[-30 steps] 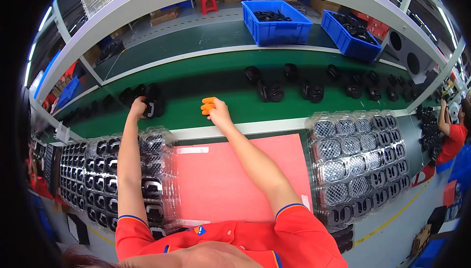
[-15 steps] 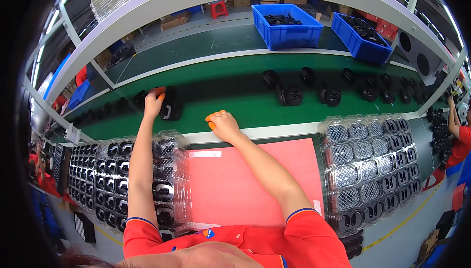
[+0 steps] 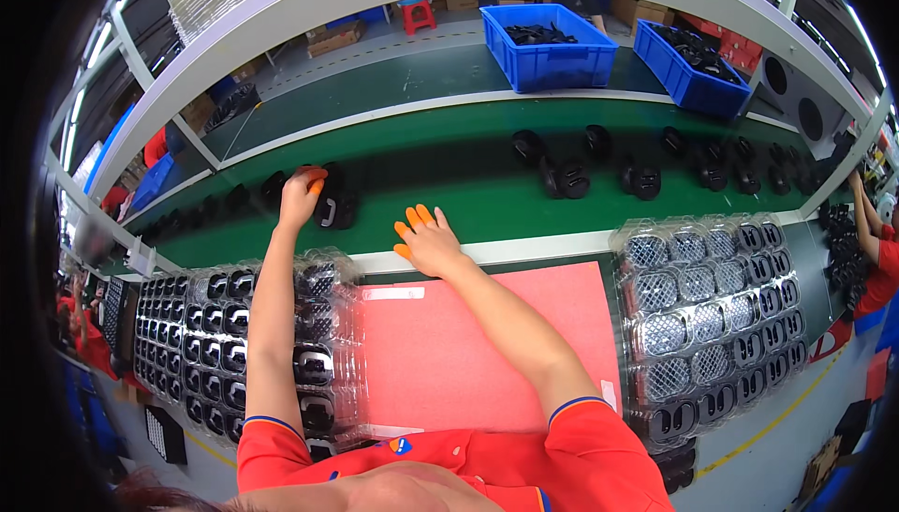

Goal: Assembling electronic components on a production line.

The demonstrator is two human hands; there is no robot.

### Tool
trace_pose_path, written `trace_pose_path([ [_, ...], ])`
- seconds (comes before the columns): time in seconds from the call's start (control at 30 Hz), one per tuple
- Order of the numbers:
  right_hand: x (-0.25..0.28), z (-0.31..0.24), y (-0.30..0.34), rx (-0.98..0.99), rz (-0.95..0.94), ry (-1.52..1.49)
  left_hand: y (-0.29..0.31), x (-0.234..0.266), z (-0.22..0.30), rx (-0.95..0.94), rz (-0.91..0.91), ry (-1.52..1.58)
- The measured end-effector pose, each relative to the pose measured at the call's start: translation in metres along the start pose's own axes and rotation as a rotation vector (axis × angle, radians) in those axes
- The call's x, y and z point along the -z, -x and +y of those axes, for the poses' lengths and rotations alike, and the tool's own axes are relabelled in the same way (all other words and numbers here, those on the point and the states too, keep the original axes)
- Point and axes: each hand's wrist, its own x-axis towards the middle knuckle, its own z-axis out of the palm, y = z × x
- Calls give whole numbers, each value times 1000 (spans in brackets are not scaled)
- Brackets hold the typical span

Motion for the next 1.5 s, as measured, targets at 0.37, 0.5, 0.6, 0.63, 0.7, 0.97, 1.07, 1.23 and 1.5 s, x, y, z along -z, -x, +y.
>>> trace_pose_path([
  [0.37,-4,1,3,0,-77,27,1,-2,-5,-27,-23,-12],
  [0.5,-4,2,2,13,-109,30,0,-3,-1,-11,-33,19],
  [0.6,-3,0,2,19,-84,19,1,-2,2,71,-79,7],
  [0.63,-1,-1,2,27,-63,19,1,-1,1,80,-80,17],
  [0.7,0,-2,1,16,-133,26,2,-2,-1,88,-81,27],
  [0.97,1,-2,0,0,-230,-15,1,-2,0,69,-96,2],
  [1.07,1,-4,0,17,-109,8,1,0,3,73,-85,20],
  [1.23,0,-6,2,31,-121,-4,3,-1,-1,20,-66,-19],
  [1.5,3,-4,0,14,-93,1,1,-2,2,24,-67,9],
])
